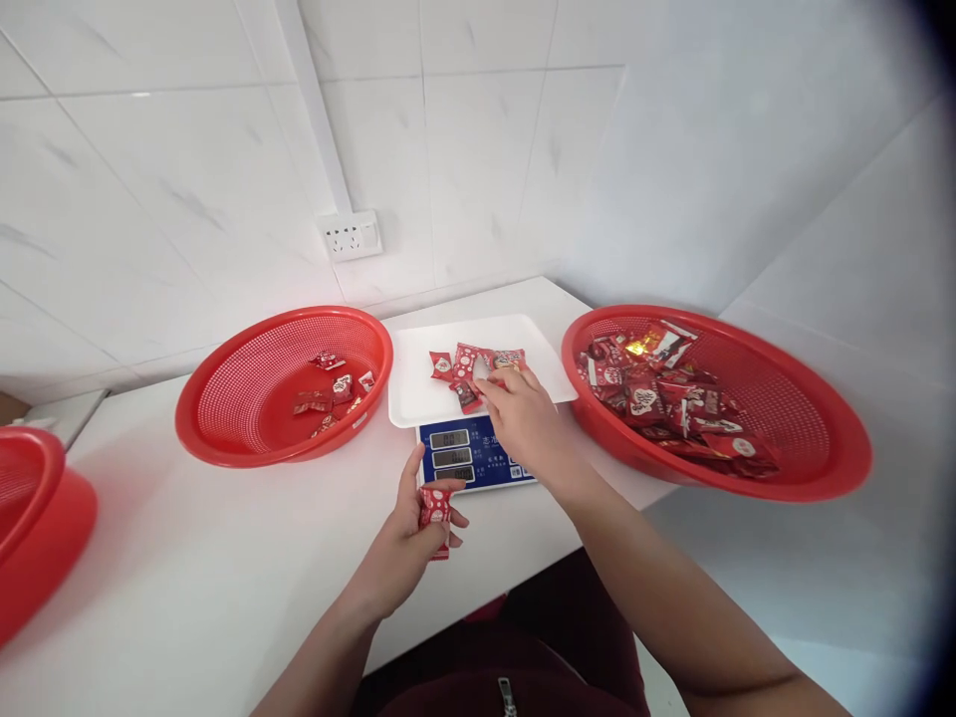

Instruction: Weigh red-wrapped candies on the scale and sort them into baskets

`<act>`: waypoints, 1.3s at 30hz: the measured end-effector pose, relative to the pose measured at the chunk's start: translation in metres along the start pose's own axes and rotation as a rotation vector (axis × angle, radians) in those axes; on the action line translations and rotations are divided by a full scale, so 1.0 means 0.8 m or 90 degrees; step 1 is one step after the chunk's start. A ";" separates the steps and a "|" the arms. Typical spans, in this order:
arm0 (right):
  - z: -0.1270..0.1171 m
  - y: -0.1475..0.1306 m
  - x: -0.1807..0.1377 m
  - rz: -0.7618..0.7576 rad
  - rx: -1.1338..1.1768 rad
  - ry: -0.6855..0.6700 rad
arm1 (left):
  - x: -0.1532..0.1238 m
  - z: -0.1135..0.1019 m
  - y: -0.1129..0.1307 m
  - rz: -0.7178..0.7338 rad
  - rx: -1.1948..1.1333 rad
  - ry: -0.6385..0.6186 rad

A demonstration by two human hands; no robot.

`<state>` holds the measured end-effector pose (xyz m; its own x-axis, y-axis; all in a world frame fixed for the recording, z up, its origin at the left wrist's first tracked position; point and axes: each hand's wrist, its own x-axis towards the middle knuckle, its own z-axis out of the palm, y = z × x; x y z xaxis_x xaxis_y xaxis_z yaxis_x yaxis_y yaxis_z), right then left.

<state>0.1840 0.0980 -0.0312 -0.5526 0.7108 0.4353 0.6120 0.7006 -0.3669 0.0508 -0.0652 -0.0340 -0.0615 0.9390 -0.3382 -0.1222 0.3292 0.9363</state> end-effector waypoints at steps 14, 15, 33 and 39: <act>-0.021 -0.033 -0.132 0.150 0.479 -0.376 | 0.003 0.024 -0.046 -0.002 0.035 -0.207; -0.021 -0.030 -0.134 0.177 0.491 -0.367 | 0.004 0.024 -0.047 0.008 0.039 -0.200; -0.012 -0.016 -0.140 0.280 0.591 -0.317 | 0.004 0.021 -0.038 0.104 0.325 -0.082; -0.013 -0.013 -0.141 0.269 0.570 -0.318 | 0.005 0.022 -0.036 0.098 0.322 -0.080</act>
<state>0.2459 0.0103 -0.0678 -0.6852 0.7078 -0.1718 0.2864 0.0449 -0.9571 0.0712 -0.0690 -0.0608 0.0817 0.9747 -0.2081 0.3726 0.1638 0.9134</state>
